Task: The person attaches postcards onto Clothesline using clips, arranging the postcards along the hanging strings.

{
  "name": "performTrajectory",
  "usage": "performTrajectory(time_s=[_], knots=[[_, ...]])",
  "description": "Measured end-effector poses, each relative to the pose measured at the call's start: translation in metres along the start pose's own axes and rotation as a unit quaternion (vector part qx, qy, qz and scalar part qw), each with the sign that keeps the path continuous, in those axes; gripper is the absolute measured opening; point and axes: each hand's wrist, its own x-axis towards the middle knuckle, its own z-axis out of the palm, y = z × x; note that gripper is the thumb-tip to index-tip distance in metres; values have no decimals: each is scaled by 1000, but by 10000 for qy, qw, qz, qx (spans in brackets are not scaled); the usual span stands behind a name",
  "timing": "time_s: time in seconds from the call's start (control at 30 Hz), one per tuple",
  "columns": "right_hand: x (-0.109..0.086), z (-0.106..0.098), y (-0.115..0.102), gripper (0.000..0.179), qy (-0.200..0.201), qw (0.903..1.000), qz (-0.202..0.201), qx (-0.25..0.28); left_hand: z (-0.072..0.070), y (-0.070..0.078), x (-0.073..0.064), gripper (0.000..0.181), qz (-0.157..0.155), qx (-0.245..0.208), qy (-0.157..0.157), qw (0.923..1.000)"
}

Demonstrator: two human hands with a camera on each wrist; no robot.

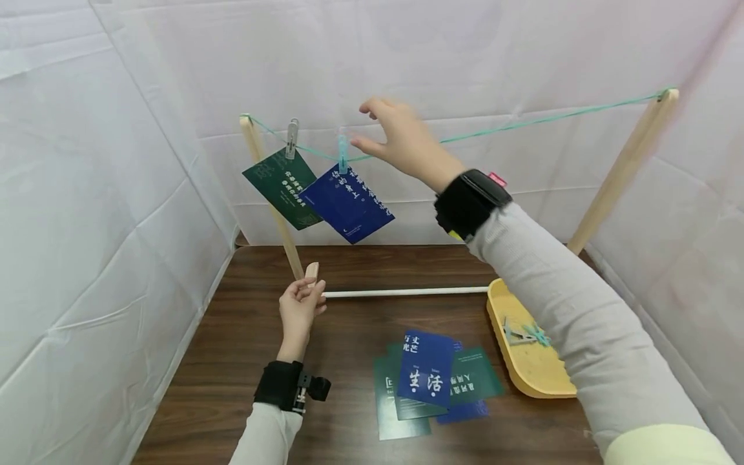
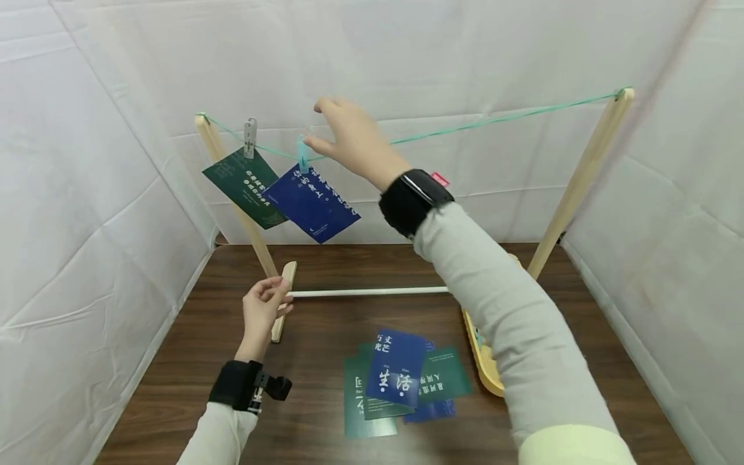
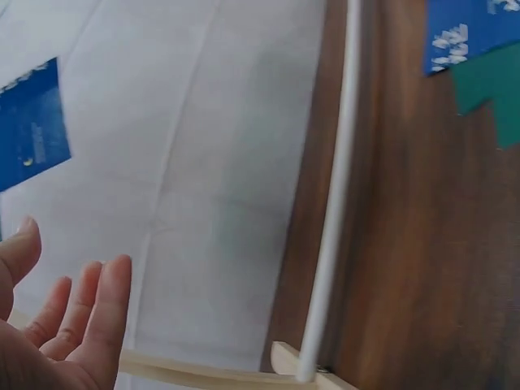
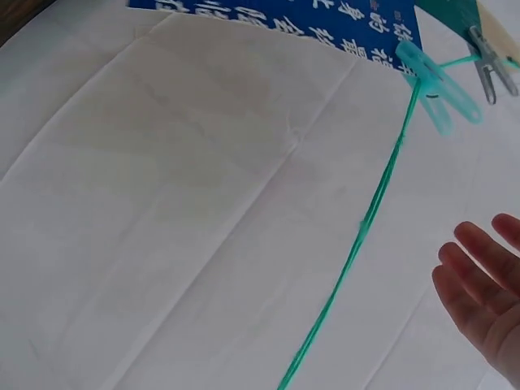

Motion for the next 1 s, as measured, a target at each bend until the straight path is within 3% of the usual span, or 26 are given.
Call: performTrajectory(time_s=[0.23, 0.47, 0.83, 1.0], knots=[[-62, -2, 23, 44, 270, 9992, -276, -59, 1, -25, -9, 30, -62, 775, -224, 9967], [-116, 1, 47, 39, 557, 9980, -232, -165, -2, -35, -16, 31, -72, 1037, -391, 9938], [-168, 5, 68, 36, 499, 9980, 258, -303, -10, -36, -31, 30, 425, 1522, -745, 9846], [-188, 16, 74, 36, 531, 9976, 389, -197, -16, -37, -37, 32, 373, 1608, -809, 9830]])
